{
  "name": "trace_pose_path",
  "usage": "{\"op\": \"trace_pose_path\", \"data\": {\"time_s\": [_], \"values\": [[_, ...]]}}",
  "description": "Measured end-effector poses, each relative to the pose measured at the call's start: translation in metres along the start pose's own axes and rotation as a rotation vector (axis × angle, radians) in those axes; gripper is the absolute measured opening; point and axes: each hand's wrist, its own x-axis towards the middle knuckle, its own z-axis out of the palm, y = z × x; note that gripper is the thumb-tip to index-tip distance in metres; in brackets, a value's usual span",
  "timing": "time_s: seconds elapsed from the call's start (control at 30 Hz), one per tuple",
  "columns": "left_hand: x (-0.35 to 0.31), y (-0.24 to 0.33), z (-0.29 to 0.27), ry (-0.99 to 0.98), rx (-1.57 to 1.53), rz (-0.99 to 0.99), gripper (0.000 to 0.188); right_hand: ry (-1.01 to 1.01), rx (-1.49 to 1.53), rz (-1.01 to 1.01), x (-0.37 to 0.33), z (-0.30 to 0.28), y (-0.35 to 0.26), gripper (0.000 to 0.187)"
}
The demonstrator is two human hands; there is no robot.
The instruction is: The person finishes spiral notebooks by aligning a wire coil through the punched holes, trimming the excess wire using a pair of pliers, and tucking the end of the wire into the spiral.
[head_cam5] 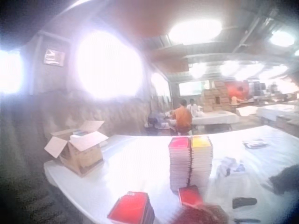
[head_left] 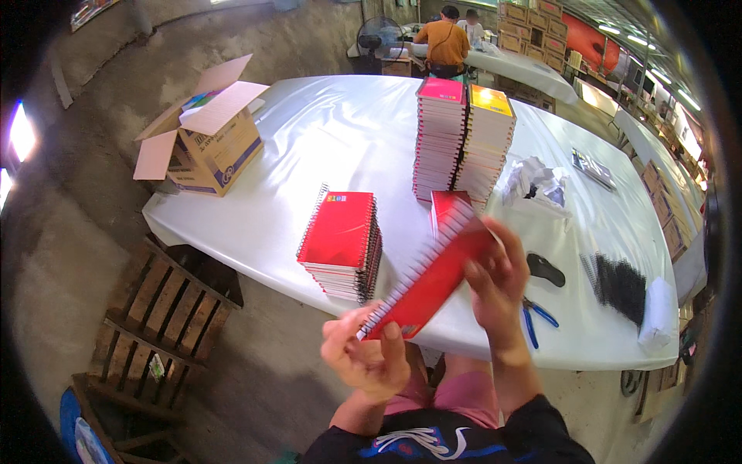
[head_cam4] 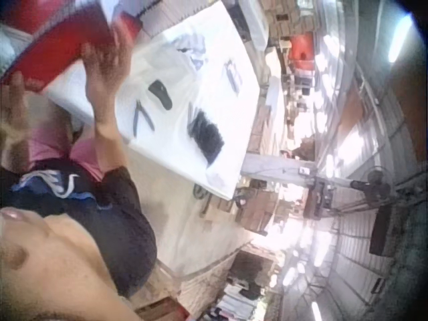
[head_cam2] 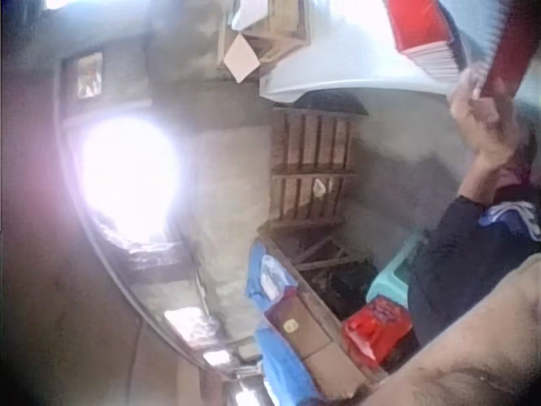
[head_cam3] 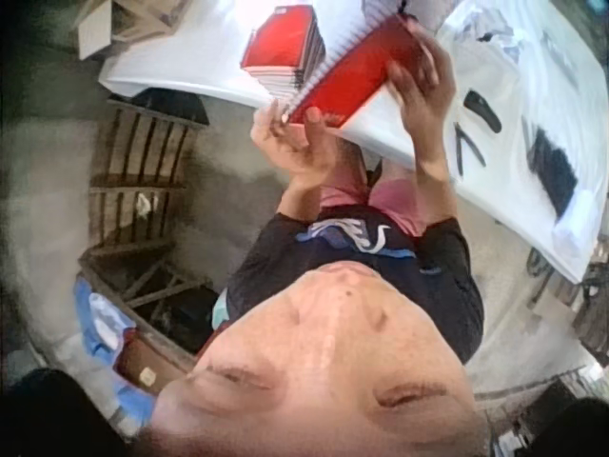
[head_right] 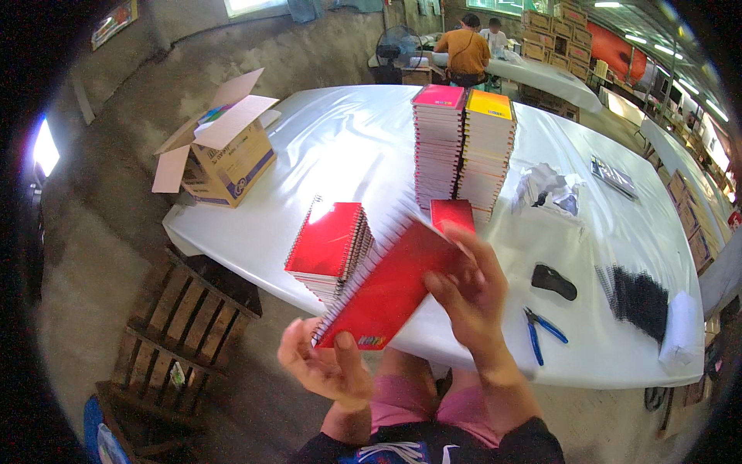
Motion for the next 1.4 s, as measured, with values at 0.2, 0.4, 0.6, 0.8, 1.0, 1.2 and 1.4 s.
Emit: {"op": "trace_pose_path", "data": {"time_s": [0.2,0.4,0.6,0.8,1.0,1.2,1.4], "values": [[0.073,-0.044,-0.023,0.087,0.572,-0.065,0.031,-0.311,-0.288,0.029,0.097,0.060,0.050,0.038],[0.062,-0.092,-0.034,-0.101,0.655,-0.139,0.017,-0.384,-0.784,-0.091,0.105,0.052,0.120,0.037],[0.062,-0.121,-0.014,0.240,0.285,-0.183,0.051,-0.176,-0.307,0.051,0.102,0.064,0.136,0.039],[0.046,-0.143,-0.001,0.171,0.032,-0.286,0.065,-0.035,-0.024,0.181,0.085,0.083,0.151,0.040],[0.045,-0.134,0.004,0.270,-0.115,-0.385,0.069,-0.056,-0.111,0.184,0.086,0.080,0.154,0.035],[0.046,-0.131,0.001,0.268,-0.151,-0.483,0.071,-0.030,-0.159,0.193,0.088,0.079,0.168,0.028],[0.040,-0.137,-0.006,0.254,0.039,-0.314,0.074,0.076,-0.637,-0.285,0.097,0.051,0.161,0.034]]}}
